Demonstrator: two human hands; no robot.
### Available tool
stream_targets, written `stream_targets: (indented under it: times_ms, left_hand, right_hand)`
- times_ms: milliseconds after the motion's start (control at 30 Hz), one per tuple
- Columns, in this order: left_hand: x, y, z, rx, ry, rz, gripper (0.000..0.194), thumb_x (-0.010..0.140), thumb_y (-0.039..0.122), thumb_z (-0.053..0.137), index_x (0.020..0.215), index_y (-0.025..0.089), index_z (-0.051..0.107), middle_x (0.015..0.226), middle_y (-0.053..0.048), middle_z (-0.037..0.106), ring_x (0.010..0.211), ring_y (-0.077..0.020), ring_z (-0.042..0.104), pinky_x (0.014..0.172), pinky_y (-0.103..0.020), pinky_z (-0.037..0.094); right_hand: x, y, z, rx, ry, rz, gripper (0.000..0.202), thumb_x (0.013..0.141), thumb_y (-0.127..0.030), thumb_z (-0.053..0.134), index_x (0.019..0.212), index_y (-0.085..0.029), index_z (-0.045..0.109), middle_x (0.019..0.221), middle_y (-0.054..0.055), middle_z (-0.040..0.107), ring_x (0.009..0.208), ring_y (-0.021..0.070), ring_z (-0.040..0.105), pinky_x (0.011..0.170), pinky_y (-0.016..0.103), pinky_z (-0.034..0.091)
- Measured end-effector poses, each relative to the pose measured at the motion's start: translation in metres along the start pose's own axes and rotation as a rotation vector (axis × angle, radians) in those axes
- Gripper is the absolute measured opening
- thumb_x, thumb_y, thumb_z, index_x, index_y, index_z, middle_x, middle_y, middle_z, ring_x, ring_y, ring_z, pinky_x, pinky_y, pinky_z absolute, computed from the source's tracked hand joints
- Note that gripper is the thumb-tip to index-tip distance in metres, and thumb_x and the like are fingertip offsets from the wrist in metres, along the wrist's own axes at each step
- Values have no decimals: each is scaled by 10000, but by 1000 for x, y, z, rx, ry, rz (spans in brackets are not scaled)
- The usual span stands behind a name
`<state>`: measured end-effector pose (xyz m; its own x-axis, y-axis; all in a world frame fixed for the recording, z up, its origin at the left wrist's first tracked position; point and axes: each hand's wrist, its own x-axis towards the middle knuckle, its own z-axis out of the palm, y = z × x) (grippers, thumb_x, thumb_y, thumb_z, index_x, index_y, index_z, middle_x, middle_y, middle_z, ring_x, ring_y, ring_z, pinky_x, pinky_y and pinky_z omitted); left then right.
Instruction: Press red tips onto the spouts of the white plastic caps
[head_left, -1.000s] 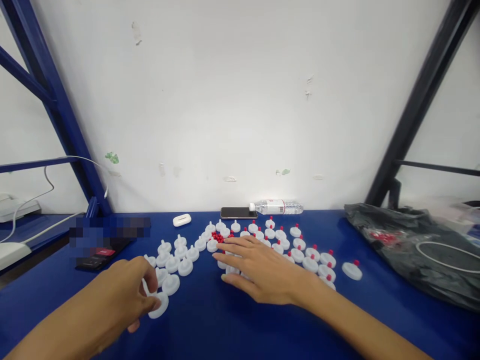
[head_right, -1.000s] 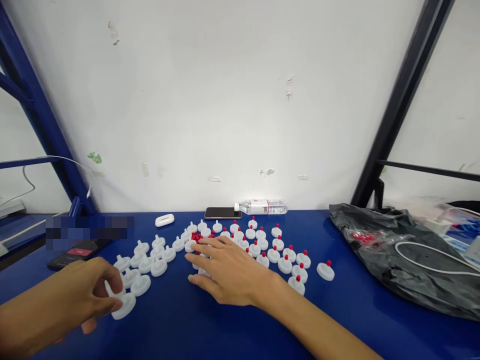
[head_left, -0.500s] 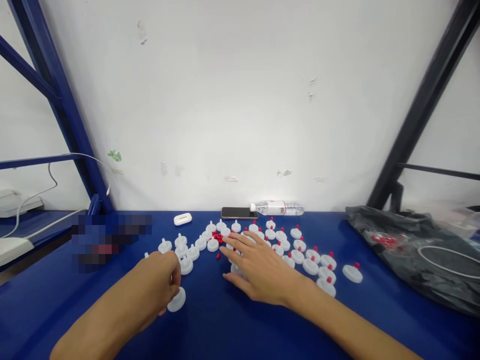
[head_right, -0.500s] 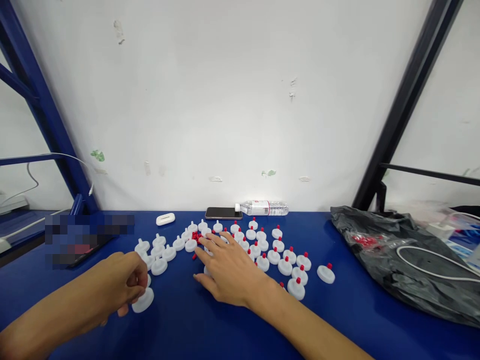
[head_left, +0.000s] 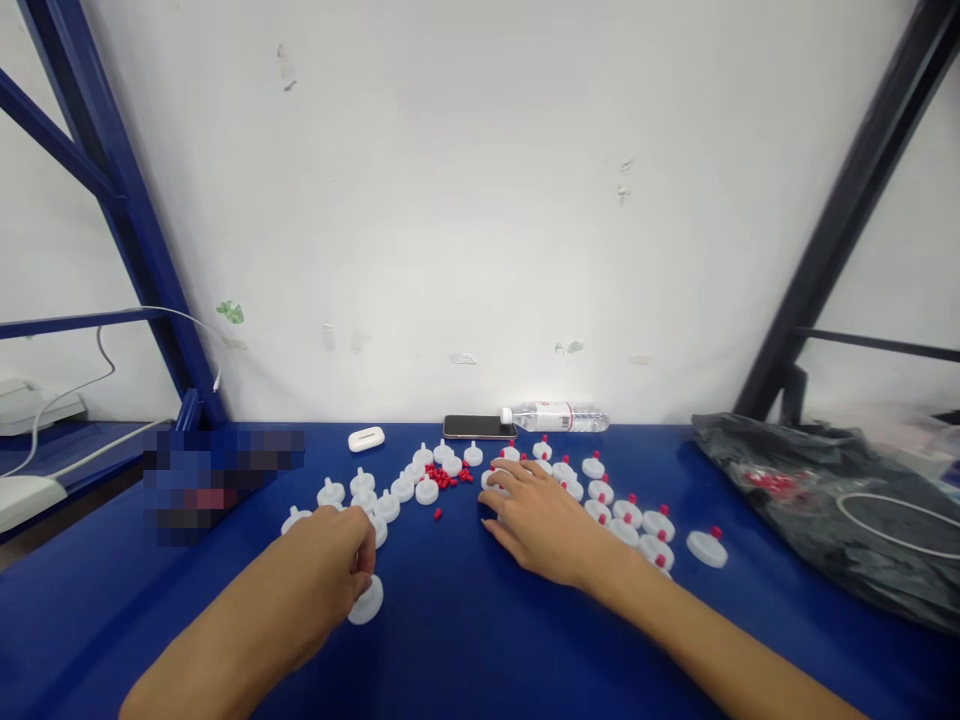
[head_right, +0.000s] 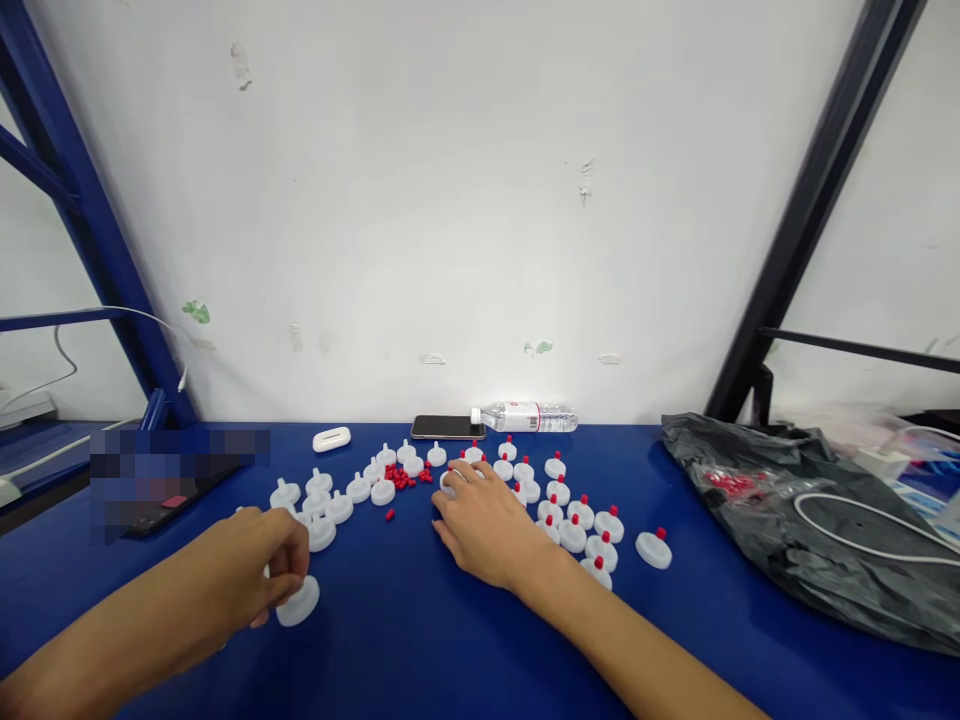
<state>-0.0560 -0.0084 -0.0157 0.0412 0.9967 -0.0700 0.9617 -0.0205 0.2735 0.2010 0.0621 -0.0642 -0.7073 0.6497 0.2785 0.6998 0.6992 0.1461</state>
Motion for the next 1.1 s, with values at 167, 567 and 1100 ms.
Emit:
stream_targets:
  times_ms: [167, 567, 1100]
  left_hand:
    - [7, 5, 9, 47, -43, 98, 195, 809, 173, 505, 740, 237, 676, 779, -26, 728, 643, -200, 663, 543, -282, 373]
    - [12, 15, 21, 152, -95, 72, 378, 669, 146, 587, 1018, 233, 704, 853, -48, 723, 807, -247, 671, 668, -327, 403]
    - [18, 23, 20, 133, 36, 185, 281, 871, 251, 475, 1096, 228, 642, 1073, -86, 721, 982, -287, 667, 805, -405, 450]
  right_hand:
    - [-1, 19, 2, -18, -8, 9, 206, 976, -243, 541, 1095, -150, 681, 1125, 144, 679, 1255, 312, 525, 1041, 486, 409]
    - [14, -21, 8, 12, 100, -280, 414, 994, -161, 475, 1408, -146, 471, 1376, 117, 598, 1273, 258, 524, 1098, 452, 336]
    - [7, -13, 10, 202, 120, -175, 322, 970, -67, 487, 1245, -170, 619, 1041, 80, 694, 927, 202, 643, 836, 336, 461]
